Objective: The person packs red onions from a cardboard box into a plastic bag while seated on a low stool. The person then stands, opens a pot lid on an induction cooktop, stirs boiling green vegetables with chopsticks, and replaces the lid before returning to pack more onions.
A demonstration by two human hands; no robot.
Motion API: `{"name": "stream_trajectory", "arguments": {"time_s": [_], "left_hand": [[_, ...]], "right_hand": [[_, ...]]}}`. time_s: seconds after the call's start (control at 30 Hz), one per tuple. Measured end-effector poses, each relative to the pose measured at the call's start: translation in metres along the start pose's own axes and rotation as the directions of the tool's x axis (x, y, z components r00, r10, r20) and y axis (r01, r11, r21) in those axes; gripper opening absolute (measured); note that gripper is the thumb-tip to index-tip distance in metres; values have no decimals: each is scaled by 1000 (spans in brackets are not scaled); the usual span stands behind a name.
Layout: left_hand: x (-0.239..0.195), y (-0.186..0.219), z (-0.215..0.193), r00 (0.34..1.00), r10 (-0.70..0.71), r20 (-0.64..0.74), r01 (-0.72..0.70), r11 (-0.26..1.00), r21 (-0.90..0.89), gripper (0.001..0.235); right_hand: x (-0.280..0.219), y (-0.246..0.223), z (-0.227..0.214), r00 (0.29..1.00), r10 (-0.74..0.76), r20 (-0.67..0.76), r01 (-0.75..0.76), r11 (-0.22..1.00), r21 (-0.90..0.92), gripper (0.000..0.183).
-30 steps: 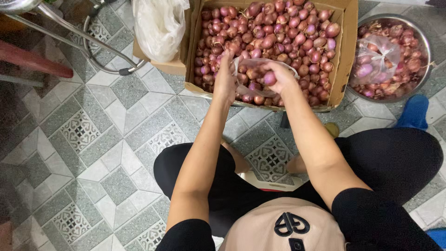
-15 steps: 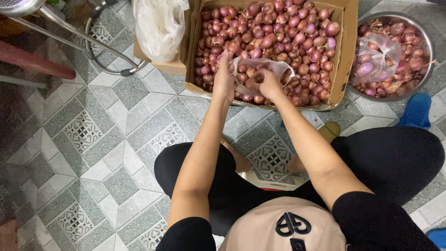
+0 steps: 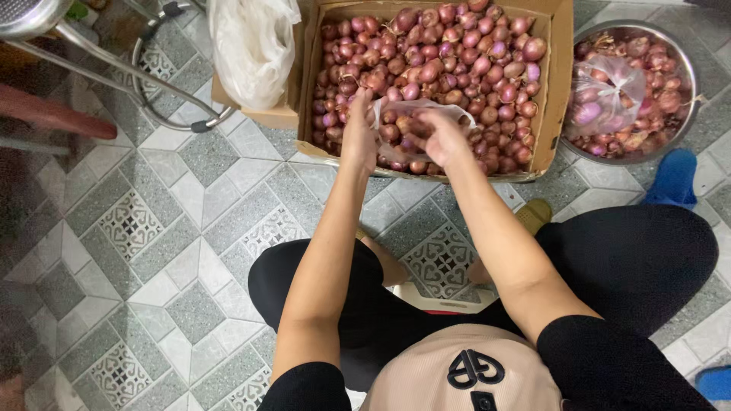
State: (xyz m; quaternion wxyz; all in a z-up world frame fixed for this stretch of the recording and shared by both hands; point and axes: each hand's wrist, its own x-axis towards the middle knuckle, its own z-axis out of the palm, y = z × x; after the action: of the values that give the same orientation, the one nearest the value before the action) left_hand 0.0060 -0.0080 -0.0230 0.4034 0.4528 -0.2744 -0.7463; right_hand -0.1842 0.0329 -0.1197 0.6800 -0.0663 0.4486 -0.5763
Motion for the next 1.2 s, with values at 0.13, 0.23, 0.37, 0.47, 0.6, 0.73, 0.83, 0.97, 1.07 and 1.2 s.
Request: {"name": "stream_trajectory", "arguments": {"time_s": [0.13, 0.23, 0.37, 0.47, 0.6, 0.73, 0.83, 0.97, 1.07, 1.2], "left_hand": [[8, -4, -4, 994, 69, 79, -65, 997, -51, 80], [13, -8, -7, 995, 97, 36, -94, 992, -79, 76], [11, -8, -9, 995, 89, 38, -85, 991, -102, 74], [6, -3, -8, 995, 91, 32, -88, 994, -62, 73], [0, 4, -1, 997, 74, 15, -73, 997, -21, 72], [-5, 10, 4, 996, 76, 40, -74, 997, -36, 72], [-5, 13, 6, 998, 58, 24, -57, 997, -48, 74], [-6, 13, 8, 999, 39, 15, -38, 998, -42, 76], [-5, 13, 10, 1000, 28, -7, -28, 999, -40, 76], [-3, 13, 11, 1000, 4, -13, -5, 998, -58, 79]], "right_hand": [[8, 24, 28, 999, -43, 18, 46, 885, -464, 31], [6, 39, 46, 938, -252, 239, 335, 473, -815, 45], [1, 24, 51, 871, -314, 377, 451, 211, -867, 32], [21, -5, 49, 920, -309, 241, 343, 335, -878, 21], [74, -58, 19, 897, -417, 149, 399, 615, -680, 13], [120, -84, -16, 704, -666, 245, 497, 216, -840, 12], [131, -84, -22, 698, -614, 370, 436, -45, -899, 20], [127, -73, 0, 877, -406, 258, 182, -217, -959, 38], [123, -67, 13, 937, -298, 182, 81, -321, -944, 47], [119, -60, 15, 900, -336, 279, 149, -365, -919, 43]]}}
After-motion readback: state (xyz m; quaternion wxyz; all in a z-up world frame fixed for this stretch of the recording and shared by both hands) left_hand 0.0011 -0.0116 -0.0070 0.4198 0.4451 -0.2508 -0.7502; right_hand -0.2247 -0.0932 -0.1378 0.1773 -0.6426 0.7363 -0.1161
